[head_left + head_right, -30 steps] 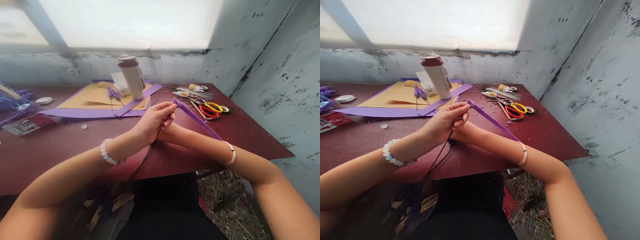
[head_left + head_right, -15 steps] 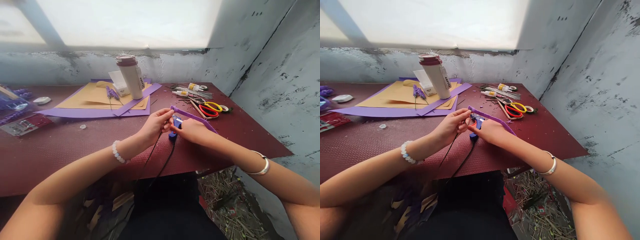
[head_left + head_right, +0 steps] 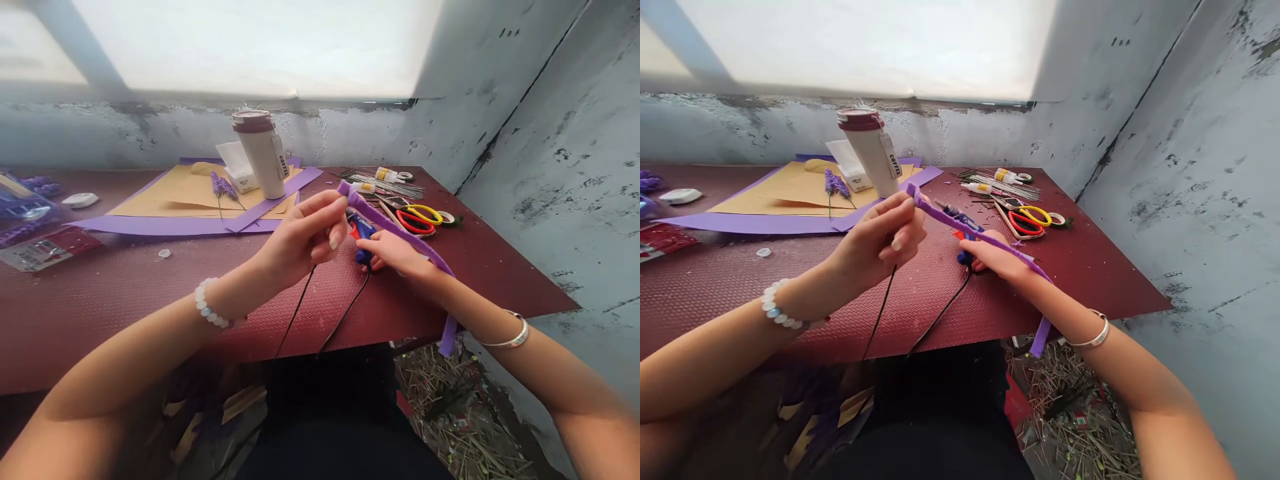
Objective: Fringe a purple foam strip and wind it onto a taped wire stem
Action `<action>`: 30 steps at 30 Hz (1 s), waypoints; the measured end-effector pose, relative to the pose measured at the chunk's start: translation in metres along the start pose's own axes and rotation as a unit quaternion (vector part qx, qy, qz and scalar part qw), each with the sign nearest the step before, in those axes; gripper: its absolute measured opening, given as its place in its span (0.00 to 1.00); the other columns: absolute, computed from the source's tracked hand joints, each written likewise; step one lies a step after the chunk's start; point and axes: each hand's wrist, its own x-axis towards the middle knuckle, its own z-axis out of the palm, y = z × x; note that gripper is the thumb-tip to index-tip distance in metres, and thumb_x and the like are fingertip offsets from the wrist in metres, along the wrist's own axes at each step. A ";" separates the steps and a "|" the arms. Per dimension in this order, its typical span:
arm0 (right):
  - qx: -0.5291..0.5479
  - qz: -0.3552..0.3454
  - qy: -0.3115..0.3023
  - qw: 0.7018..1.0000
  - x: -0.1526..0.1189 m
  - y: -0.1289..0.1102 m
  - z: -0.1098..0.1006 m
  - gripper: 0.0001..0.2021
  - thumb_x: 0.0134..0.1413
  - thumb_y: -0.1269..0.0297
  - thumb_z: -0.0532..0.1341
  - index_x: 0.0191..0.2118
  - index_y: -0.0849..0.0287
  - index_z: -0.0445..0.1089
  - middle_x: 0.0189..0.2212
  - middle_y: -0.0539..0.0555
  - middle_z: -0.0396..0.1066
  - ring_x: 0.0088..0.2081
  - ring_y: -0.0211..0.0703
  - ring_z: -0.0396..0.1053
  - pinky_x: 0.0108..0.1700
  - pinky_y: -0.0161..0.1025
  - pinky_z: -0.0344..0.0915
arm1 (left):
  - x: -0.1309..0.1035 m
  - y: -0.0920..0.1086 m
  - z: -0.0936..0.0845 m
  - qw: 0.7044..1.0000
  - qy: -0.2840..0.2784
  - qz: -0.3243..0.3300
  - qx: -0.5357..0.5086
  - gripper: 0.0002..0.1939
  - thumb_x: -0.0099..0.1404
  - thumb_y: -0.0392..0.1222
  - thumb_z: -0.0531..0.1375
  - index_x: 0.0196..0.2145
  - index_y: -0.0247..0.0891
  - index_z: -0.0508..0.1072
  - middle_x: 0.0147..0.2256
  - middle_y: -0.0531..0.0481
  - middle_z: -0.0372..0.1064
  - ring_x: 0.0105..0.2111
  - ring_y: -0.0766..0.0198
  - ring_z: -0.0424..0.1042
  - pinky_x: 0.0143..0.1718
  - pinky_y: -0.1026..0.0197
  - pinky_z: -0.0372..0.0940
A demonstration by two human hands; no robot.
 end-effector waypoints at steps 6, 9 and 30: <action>0.352 -0.027 0.028 0.935 0.009 0.007 0.000 0.03 0.53 0.67 0.63 0.34 0.58 0.68 0.27 0.48 0.71 0.27 0.34 0.69 0.37 0.37 0.71 | 0.012 0.003 -0.012 0.997 0.076 0.007 -0.028 0.15 0.69 0.36 0.58 0.24 0.37 0.65 0.16 0.60 0.53 0.12 0.79 0.45 0.13 0.70 0.41; 0.407 0.001 0.055 0.912 0.006 0.000 0.008 0.03 0.53 0.68 0.63 0.34 0.56 0.68 0.28 0.48 0.70 0.29 0.35 0.67 0.39 0.38 0.70 | 0.007 0.013 -0.011 0.995 0.087 0.051 -0.025 0.17 0.70 0.33 0.55 0.22 0.37 0.64 0.16 0.59 0.54 0.12 0.78 0.47 0.13 0.69 0.43; 0.426 -0.083 -0.036 0.900 0.013 0.017 -0.016 0.05 0.44 0.64 0.68 0.30 0.56 0.74 0.30 0.51 0.74 0.34 0.40 0.71 0.45 0.42 0.71 | 0.058 0.020 -0.060 0.971 0.193 0.084 -0.111 0.13 0.71 0.31 0.52 0.43 0.40 0.75 0.30 0.53 0.76 0.39 0.68 0.76 0.42 0.67 0.69</action>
